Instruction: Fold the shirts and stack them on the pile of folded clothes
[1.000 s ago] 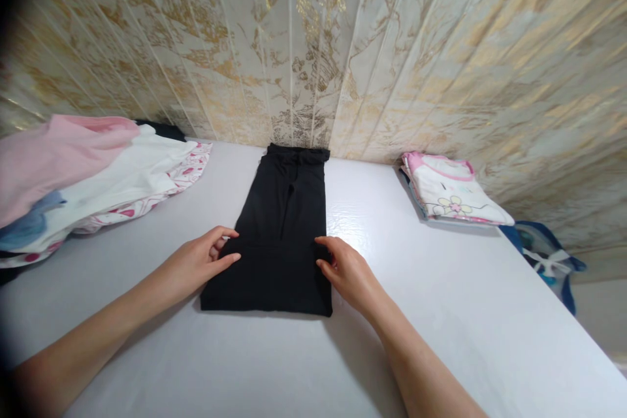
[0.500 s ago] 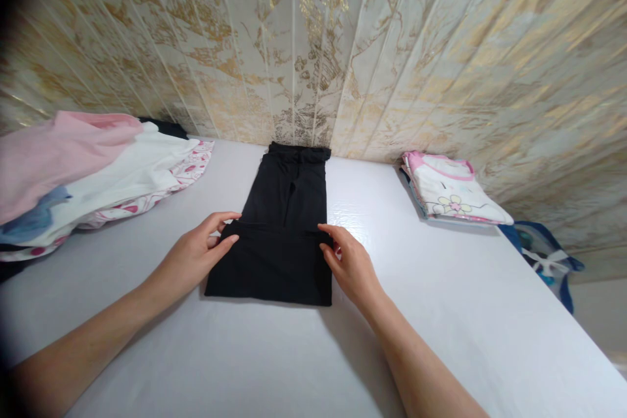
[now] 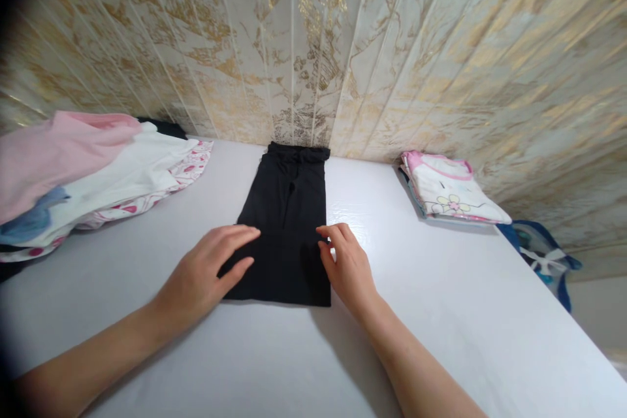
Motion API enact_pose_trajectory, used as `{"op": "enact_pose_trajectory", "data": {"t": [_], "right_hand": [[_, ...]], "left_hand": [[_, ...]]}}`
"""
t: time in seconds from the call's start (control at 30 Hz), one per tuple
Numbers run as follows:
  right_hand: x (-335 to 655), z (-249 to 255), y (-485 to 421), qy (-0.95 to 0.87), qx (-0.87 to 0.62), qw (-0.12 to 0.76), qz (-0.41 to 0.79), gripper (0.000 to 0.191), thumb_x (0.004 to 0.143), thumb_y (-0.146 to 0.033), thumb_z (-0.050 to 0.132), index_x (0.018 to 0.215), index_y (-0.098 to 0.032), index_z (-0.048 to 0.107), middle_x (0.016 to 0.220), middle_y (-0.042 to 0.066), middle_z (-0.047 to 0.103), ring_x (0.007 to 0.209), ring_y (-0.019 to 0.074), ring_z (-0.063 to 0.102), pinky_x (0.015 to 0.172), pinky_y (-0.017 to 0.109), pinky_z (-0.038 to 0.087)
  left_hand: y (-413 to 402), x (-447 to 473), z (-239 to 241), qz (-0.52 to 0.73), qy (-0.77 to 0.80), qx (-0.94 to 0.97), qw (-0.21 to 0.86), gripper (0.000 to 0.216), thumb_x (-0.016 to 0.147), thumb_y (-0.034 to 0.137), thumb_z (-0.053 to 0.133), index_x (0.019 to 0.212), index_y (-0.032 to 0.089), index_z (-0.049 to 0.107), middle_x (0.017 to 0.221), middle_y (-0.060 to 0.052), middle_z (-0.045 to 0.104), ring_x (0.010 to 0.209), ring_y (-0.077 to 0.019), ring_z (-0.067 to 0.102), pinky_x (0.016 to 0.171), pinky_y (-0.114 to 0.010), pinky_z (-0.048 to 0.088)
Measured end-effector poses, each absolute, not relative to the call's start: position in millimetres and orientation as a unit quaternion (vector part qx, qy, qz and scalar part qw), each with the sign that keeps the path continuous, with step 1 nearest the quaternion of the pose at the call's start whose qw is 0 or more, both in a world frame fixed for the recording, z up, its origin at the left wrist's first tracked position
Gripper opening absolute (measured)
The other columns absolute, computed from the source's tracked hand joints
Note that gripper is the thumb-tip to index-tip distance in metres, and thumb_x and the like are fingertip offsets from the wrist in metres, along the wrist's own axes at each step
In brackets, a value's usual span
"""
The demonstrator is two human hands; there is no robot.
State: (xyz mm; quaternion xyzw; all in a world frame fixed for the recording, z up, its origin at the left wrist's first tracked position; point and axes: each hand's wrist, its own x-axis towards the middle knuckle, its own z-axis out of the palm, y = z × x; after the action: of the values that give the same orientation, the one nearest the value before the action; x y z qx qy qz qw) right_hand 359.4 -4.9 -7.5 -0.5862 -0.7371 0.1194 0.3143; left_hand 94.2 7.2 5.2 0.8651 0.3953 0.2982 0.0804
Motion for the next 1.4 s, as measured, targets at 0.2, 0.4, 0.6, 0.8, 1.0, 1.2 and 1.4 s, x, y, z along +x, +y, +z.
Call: {"op": "enact_pose_trajectory", "data": {"t": [0.2,0.4,0.6,0.8,1.0,1.2,1.4], "right_hand": [[349,-12,-5,-0.810,-0.536,0.207,0.116,0.032,0.089,-0.014,0.053,0.119,-0.022,0.061,0.110,0.009,0.063,0.101,0.0234,0.057,0.088,0.041,0.049],[346,13,-19,-0.808,-0.532,0.200,0.153,0.025,0.090,-0.016,0.054,0.113,-0.022,0.063,0.109,0.008,0.063,0.100,0.0218,0.057,0.087,0.038,0.048],[332,27,-40,-0.853,-0.478,0.079,0.193,0.037,0.080,-0.015,0.064,0.116,-0.024,0.060,0.109,0.005,0.060,0.099,0.0211,0.055,0.083,0.034,0.046],[318,13,-32,-0.854,-0.513,0.009,0.092,0.031,0.078,-0.003,0.052,0.102,-0.020,0.062,0.097,0.007,0.061,0.090,0.0215,0.054,0.074,0.031,0.042],[329,30,-42,-0.837,-0.488,0.027,0.244,0.029,0.076,-0.003,0.049,0.094,-0.021,0.063,0.091,0.001,0.063,0.083,0.0146,0.059,0.070,0.023,0.042],[338,46,-57,-0.817,-0.347,0.009,0.460,0.027,0.078,-0.009,0.058,0.097,-0.025,0.069,0.090,-0.003,0.068,0.076,0.0104,0.061,0.066,0.017,0.044],[339,28,-35,-0.791,-0.460,0.184,0.360,0.028,0.091,-0.015,0.048,0.112,-0.024,0.064,0.104,0.003,0.067,0.093,0.0155,0.063,0.083,0.028,0.050]], "left_hand": [[-13,115,-24,0.073,0.326,0.937,0.101,0.076,0.091,0.059,0.044,0.151,0.019,0.023,0.158,-0.010,0.028,0.145,-0.0263,0.024,0.118,-0.048,0.019],[-10,107,-22,0.077,0.330,0.933,0.121,0.074,0.087,0.044,0.058,0.150,0.026,0.025,0.158,-0.007,0.028,0.144,-0.0265,0.026,0.117,-0.047,0.023],[-28,107,-2,0.065,0.419,0.900,0.101,0.038,0.079,0.011,0.058,0.115,0.023,0.058,0.120,-0.007,0.060,0.109,-0.0260,0.056,0.093,-0.042,0.047],[-22,122,-3,-0.007,0.443,0.895,0.057,0.034,0.078,-0.002,0.043,0.097,0.019,0.061,0.100,-0.007,0.062,0.092,-0.0260,0.058,0.080,-0.042,0.049],[-26,116,14,0.014,0.396,0.890,0.224,0.027,0.079,0.002,0.045,0.092,0.020,0.060,0.093,-0.004,0.062,0.088,-0.0205,0.060,0.076,-0.032,0.047],[-41,109,40,-0.035,0.275,0.837,0.471,0.021,0.075,0.011,0.058,0.089,0.025,0.065,0.089,0.003,0.066,0.075,-0.0117,0.062,0.064,-0.019,0.045],[-19,114,15,0.134,0.364,0.869,0.306,0.025,0.094,0.032,0.048,0.112,0.025,0.063,0.115,-0.005,0.066,0.106,-0.0191,0.061,0.092,-0.032,0.047]]}}
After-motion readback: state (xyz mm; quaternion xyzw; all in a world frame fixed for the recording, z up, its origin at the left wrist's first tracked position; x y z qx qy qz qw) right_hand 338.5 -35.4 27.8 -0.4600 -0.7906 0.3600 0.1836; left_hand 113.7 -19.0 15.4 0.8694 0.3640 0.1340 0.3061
